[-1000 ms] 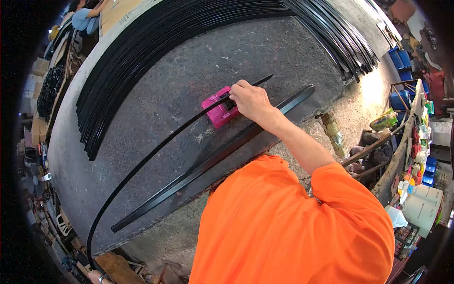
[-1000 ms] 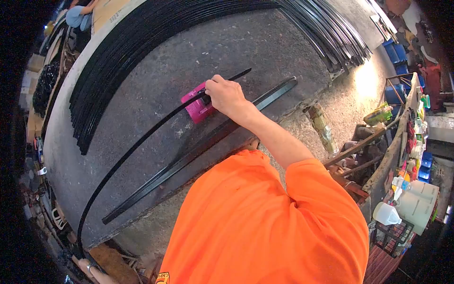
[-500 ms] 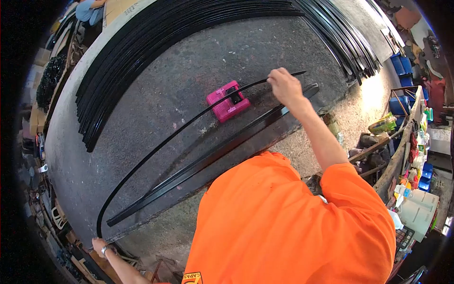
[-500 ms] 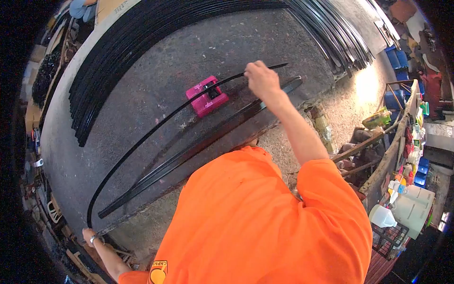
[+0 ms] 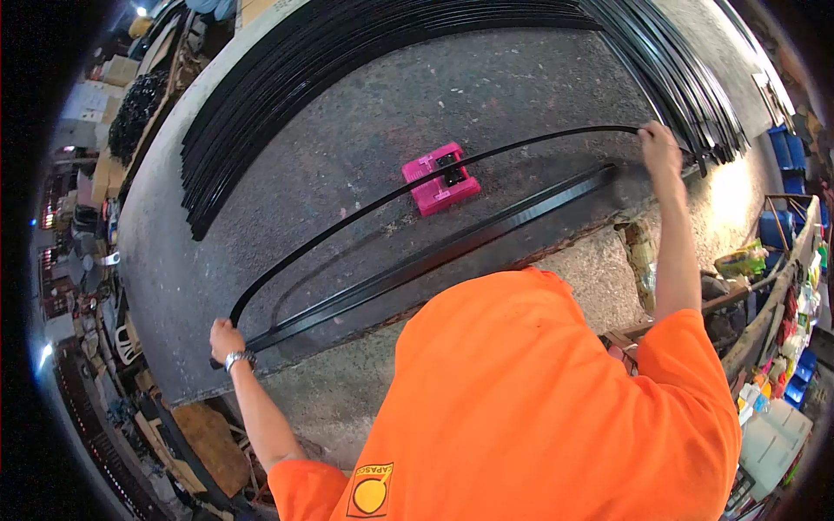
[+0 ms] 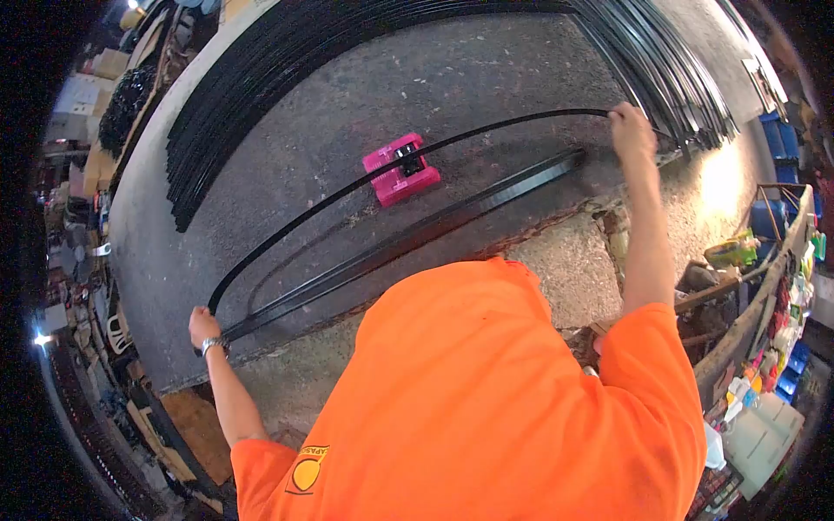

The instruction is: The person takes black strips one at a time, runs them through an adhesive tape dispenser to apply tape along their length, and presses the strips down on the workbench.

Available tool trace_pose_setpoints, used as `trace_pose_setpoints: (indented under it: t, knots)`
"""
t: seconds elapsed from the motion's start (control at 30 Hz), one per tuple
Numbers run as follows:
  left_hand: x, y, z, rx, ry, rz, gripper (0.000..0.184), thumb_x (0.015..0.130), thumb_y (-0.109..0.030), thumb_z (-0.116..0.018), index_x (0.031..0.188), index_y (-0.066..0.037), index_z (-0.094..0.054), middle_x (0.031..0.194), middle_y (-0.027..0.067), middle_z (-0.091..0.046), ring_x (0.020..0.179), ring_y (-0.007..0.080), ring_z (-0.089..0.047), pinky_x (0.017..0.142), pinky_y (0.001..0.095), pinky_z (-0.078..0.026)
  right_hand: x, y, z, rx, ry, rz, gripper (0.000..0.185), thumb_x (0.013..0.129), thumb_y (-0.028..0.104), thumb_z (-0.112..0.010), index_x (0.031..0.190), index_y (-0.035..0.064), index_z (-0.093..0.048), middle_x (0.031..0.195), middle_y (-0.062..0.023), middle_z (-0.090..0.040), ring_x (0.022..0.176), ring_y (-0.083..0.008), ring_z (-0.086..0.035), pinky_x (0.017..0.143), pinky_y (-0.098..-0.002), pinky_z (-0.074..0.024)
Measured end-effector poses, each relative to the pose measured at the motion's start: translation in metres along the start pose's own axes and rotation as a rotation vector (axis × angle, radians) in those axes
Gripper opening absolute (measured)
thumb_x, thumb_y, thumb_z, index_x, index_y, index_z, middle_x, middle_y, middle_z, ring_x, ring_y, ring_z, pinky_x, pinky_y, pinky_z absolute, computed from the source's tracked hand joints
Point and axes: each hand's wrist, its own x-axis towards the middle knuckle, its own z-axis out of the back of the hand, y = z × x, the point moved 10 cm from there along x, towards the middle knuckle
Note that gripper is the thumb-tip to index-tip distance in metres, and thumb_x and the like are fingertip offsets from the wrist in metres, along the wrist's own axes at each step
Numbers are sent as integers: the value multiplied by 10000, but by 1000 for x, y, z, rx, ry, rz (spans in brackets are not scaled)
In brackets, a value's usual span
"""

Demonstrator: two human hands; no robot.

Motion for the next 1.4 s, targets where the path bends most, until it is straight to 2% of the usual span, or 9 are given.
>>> trace_pose_setpoints:
  t: [0.3, 0.33, 0.47, 0.6, 0.7, 0.8, 0.9, 1.13, 1.4]
  knots:
    - [-24, -152, 67, 17, -236, -184, 162, 1019, -293, -572, 1049, -177, -681, 1060, 33, -710, 976, 299, -702, 770, 517, -518, 41, -139, 54, -33, -151, -178, 250, 999, 347, -584, 1160, 182, -683, 1200, -114, -677, 1144, -370, -630, 951, -480, -499]
    - [-30, -168, 91, -10, -287, -210, 177, 1024, -299, -566, 1051, -162, -674, 1046, 39, -704, 956, 316, -699, 748, 516, -516, 40, -138, 72, -50, -220, -141, 244, 1007, 306, -609, 1155, 135, -701, 1140, -128, -699, 1073, -323, -662, 902, -427, -509]
    - [-27, -193, 161, -125, -420, -208, 162, 1004, -274, -604, 1025, -130, -676, 1032, 61, -693, 924, 339, -688, 727, 493, -525, 54, -172, 126, -32, -396, -95, 233, 982, 321, -639, 1125, 163, -732, 1194, -110, -678, 1145, -335, -627, 969, -424, -497]
    - [-13, -192, 231, -310, -622, -505, 81, 965, -179, -662, 982, -105, -689, 1046, 50, -679, 909, 344, -675, 779, 456, -542, 72, -179, 196, -138, -503, -47, 204, 969, 299, -653, 1092, 154, -729, 1194, -106, -663, 1165, -324, -604, 947, -432, -487]
    - [6, -185, 275, -230, -477, -474, 93, 973, -199, -641, 1012, -131, -690, 985, 60, -714, 905, 332, -687, 780, 476, -479, 82, -150, 242, -108, -527, 52, 204, 992, 255, -624, 1082, 87, -697, 1109, -136, -678, 1074, -359, -622, 915, -423, -488]
    - [32, -170, 299, -66, -279, -494, 112, 973, -232, -632, 1006, -147, -698, 922, 97, -741, 896, 330, -702, 798, 477, -420, 94, -105, 249, -160, -245, -17, 271, 1026, 344, -532, 1129, 115, -632, 1107, -188, -686, 1069, -401, -642, 874, -465, -490]
    - [55, -156, 318, -121, -191, -560, 102, 946, -183, -654, 976, -98, -701, 903, 121, -741, 881, 328, -704, 803, 470, -424, 106, -66, 236, -201, -65, -36, 269, 992, 368, -561, 1156, 179, -659, 1223, -116, -681, 1174, -370, -625, 987, -481, -467]
    - [43, -174, 357, 13, -165, -502, 97, 921, -149, -661, 963, -71, -700, 902, 127, -736, 891, 320, -698, 838, 472, -427, 114, -11, 198, -190, -58, 84, 211, 974, 287, -593, 1125, 162, -669, 1161, -98, -684, 1182, -334, -621, 985, -478, -477]
    - [55, -157, 359, 6, -183, -556, 99, 906, -112, -655, 937, -18, -657, 853, 162, -701, 859, 351, -672, 765, 452, -450, 116, -8, 176, -189, -22, 91, 229, 979, 306, -606, 1132, 149, -669, 1191, -103, -675, 1205, -331, -612, 987, -484, -483]
